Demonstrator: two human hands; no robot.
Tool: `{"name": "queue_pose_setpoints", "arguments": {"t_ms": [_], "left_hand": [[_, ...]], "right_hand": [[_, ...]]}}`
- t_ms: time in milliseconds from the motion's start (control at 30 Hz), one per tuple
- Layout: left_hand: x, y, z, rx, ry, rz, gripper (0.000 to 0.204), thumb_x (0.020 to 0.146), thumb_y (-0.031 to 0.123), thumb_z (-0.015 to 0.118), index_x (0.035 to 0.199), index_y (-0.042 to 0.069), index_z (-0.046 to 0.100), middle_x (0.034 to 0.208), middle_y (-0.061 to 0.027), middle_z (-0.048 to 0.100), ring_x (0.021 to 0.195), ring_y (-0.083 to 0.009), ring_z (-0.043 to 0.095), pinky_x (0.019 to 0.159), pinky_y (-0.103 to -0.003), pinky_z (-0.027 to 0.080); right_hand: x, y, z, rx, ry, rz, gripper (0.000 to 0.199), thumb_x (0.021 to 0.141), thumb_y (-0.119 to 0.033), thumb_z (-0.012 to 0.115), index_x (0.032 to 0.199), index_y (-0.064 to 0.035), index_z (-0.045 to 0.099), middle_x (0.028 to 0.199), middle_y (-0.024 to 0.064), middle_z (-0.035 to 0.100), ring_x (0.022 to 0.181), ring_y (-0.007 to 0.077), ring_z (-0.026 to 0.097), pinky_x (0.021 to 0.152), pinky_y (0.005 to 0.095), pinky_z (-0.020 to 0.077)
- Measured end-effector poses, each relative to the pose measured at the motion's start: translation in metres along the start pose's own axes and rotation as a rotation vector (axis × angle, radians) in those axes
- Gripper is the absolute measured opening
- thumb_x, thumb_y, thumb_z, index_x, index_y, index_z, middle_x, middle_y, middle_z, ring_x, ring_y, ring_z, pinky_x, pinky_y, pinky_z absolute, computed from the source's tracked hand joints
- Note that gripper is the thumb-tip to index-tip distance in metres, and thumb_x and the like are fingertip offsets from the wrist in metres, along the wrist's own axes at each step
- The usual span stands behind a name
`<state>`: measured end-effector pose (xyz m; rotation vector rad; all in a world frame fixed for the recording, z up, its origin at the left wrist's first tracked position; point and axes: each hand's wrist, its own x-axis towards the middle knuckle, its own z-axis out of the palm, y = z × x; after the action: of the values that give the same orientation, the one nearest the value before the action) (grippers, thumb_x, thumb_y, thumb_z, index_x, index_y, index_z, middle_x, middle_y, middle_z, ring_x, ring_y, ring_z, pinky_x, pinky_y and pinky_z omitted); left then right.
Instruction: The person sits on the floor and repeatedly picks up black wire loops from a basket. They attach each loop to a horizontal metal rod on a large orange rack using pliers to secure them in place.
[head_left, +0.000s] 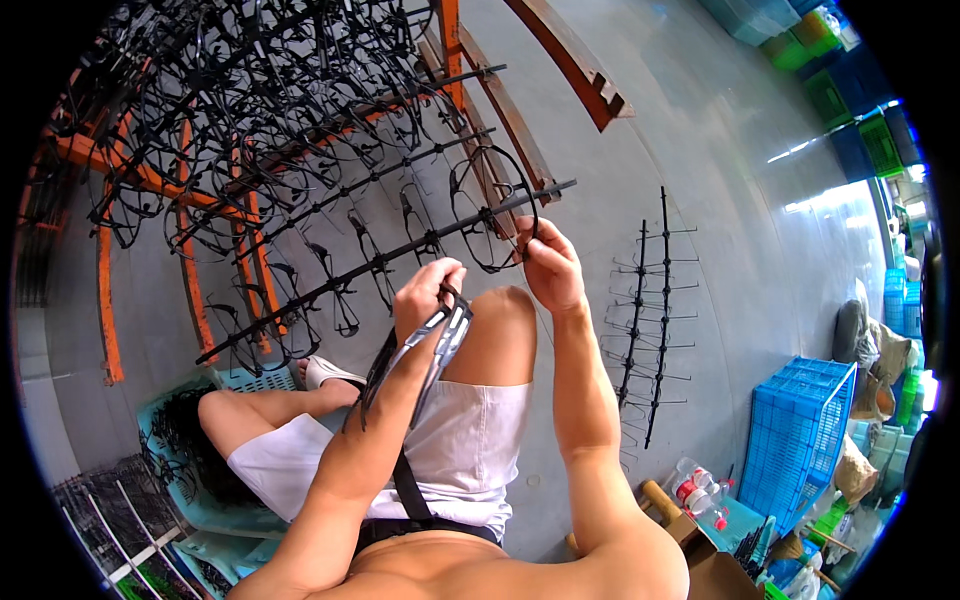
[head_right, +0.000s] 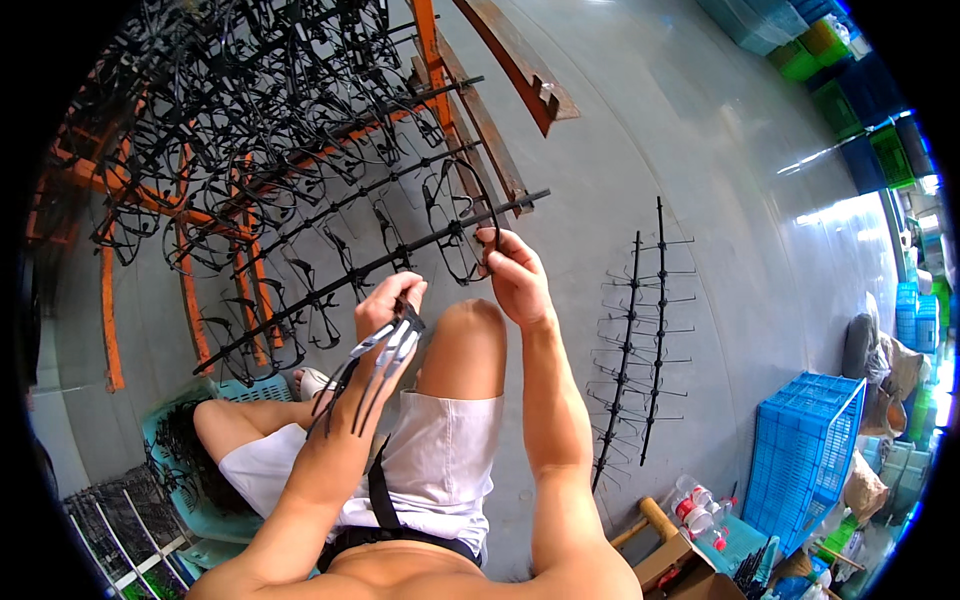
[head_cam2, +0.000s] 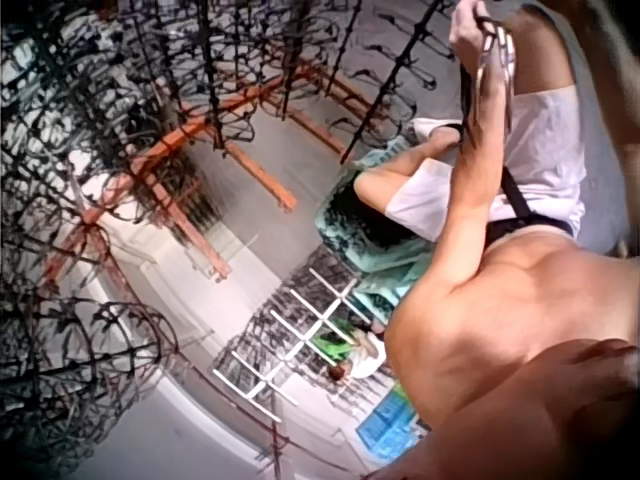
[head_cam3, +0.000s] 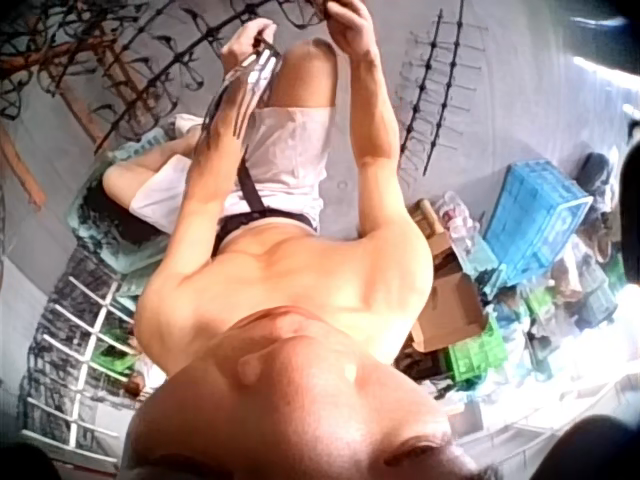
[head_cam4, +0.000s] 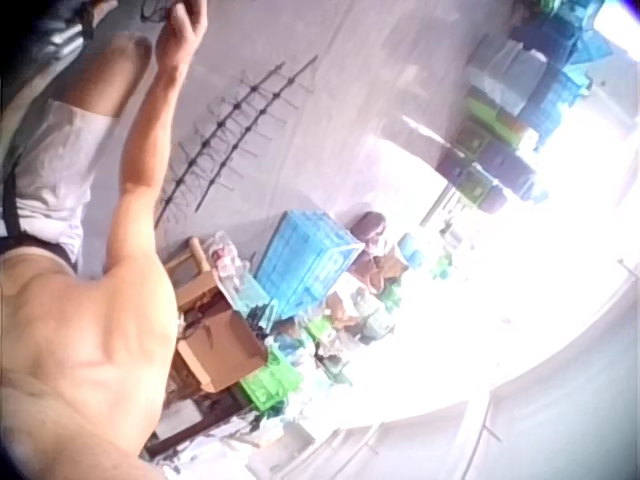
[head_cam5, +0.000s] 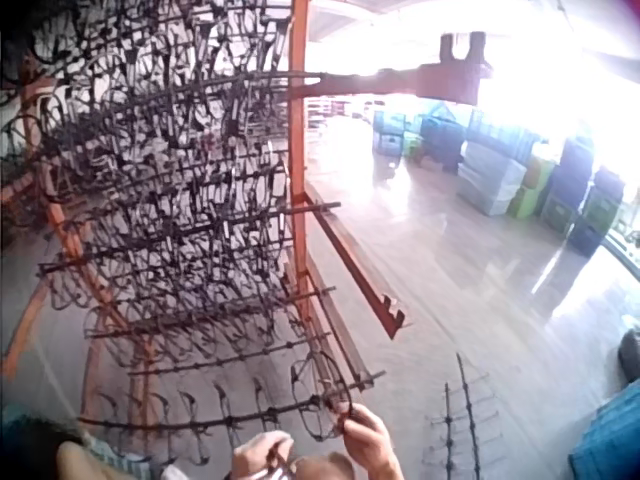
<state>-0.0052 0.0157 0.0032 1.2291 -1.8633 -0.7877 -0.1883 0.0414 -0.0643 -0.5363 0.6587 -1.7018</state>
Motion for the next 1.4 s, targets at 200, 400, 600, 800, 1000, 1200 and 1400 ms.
{"name": "queue_pose_setpoints", "arguments": {"t_ms": [200,400,600,800,1000,1200,1400], "left_hand": [[0.001,-0.006,0.003,-0.047,0.013,-0.003,0.007,0.083,0.007,0.069,0.087,0.004,0.064,0.072,-0.0100,0.063,0.059,-0.0159,0.061,0.054,-0.028,0.048],[-0.003,-0.005,0.005,-0.026,0.016,0.017,0.008,0.082,0.008,0.069,0.086,0.004,0.064,0.071,-0.0096,0.063,0.056,-0.0154,0.058,0.052,-0.027,0.047],[-0.011,0.004,-0.018,-0.148,-0.095,-0.075,0.021,0.093,0.020,0.060,0.105,0.003,0.059,0.095,-0.0050,0.062,0.075,-0.0107,0.055,0.071,-0.025,0.047],[-0.013,0.020,-0.058,-0.658,-0.470,-0.154,0.069,0.094,0.060,0.036,0.132,0.003,0.043,0.134,-0.0065,0.044,0.119,-0.0141,0.042,0.102,-0.031,0.031],[-0.012,0.024,-0.064,-0.732,-0.573,-0.145,0.067,0.097,0.057,0.027,0.131,0.002,0.045,0.131,-0.0076,0.046,0.119,-0.0175,0.043,0.103,-0.034,0.031],[-0.019,0.019,-0.072,-0.862,-0.592,-0.238,0.041,0.094,0.036,0.054,0.106,-0.003,0.062,0.117,-0.0160,0.059,0.106,-0.0234,0.057,0.092,-0.035,0.044],[-0.041,0.017,-0.094,-1.122,-0.381,-0.383,0.025,0.097,0.023,0.049,0.109,0.001,0.051,0.062,-0.0038,0.046,0.056,-0.0133,0.047,0.054,-0.028,0.041]], "right_hand": [[-0.011,0.018,-0.003,0.034,0.057,-0.081,0.037,0.087,-0.001,0.061,0.123,0.0044,0.054,0.108,0.0061,0.060,0.082,0.0113,0.056,0.076,0.0244,0.0451],[-0.012,0.013,0.007,-0.029,0.109,-0.089,0.037,0.088,0.000,0.058,0.125,0.0026,0.053,0.113,0.0049,0.058,0.088,0.0122,0.054,0.079,0.0254,0.0452],[-0.035,-0.018,0.050,-1.069,0.316,-0.444,0.049,0.080,-0.002,0.058,0.128,-0.0024,0.049,0.119,0.0131,0.049,0.114,0.0241,0.045,0.097,0.0343,0.0391],[-0.061,-0.016,0.095,-0.887,-0.356,-0.258,0.027,0.087,-0.010,0.064,0.111,-0.0007,0.056,0.099,0.0072,0.060,0.087,0.0180,0.057,0.078,0.0309,0.0451],[-0.076,-0.019,0.101,-0.272,-0.366,0.304,0.014,0.094,-0.009,0.055,0.105,0.0001,0.055,0.095,0.0006,0.054,0.089,0.0081,0.050,0.079,0.0245,0.0424],[-0.079,-0.024,0.104,-0.664,-0.268,-0.077,0.007,0.094,-0.005,0.051,0.099,-0.0016,0.048,0.095,0.0051,0.051,0.074,0.0107,0.051,0.065,0.0246,0.0430],[-0.078,-0.066,0.086,0.276,-0.009,-0.136,0.015,0.098,-0.015,0.037,0.101,-0.0019,0.045,0.081,0.0103,0.052,0.054,0.0121,0.043,0.046,0.0235,0.0359]]}}
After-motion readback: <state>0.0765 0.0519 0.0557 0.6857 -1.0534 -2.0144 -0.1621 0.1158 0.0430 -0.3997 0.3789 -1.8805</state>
